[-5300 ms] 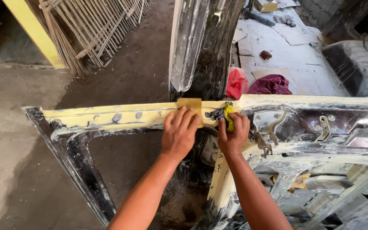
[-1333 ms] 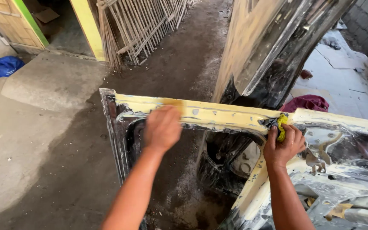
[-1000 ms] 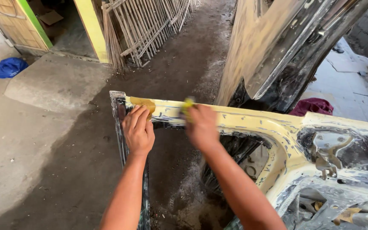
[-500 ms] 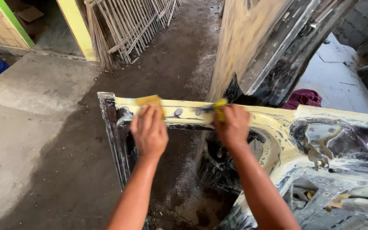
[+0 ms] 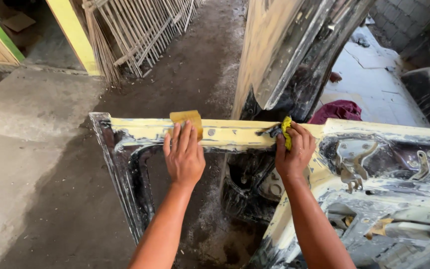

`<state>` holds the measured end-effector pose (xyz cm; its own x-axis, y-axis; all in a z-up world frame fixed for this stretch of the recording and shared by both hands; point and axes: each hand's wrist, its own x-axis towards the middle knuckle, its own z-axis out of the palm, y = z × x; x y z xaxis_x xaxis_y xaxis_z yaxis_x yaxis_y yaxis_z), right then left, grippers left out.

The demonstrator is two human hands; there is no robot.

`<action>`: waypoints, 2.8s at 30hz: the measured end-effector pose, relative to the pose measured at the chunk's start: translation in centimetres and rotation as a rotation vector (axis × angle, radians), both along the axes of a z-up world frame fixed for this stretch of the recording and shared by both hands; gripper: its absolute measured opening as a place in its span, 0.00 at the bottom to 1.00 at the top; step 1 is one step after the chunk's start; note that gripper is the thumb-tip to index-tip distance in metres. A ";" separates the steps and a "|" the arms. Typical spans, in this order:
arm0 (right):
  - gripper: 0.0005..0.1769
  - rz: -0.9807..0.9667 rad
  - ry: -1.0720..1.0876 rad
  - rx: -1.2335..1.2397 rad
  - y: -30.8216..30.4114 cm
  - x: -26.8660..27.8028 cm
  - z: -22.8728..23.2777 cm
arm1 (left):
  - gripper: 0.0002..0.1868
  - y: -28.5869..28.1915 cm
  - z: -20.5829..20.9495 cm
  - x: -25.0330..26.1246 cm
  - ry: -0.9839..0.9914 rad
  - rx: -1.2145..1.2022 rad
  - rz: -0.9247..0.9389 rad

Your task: The person sands the edge of a large, cream-colored car door frame using a yellow sanding block. They hold the block with both hands and move it back and forth along the top edge of the door, which is propped up in a workshop.

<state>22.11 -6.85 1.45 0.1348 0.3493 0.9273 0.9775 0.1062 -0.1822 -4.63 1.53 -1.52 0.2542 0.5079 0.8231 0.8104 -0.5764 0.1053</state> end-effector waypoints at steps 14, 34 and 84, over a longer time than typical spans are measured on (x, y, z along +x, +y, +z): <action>0.12 0.013 0.060 0.040 -0.3 1.0 -0.7 | 0.18 -2.6 3.4 2.6 -0.149 -0.050 -0.268; 0.11 0.018 0.055 0.015 -0.4 1.1 -0.7 | 0.15 -2.1 2.0 -4.8 -0.043 0.128 -0.048; 0.11 -0.113 -0.062 -0.088 0.0 -1.2 0.9 | 0.21 -2.1 1.7 1.3 -0.114 0.013 -0.136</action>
<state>20.95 -6.86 2.38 0.1214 0.4151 0.9017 0.9920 -0.0184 -0.1251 -3.38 -0.58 0.16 0.2244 0.4643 0.8568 0.7083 -0.6815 0.1838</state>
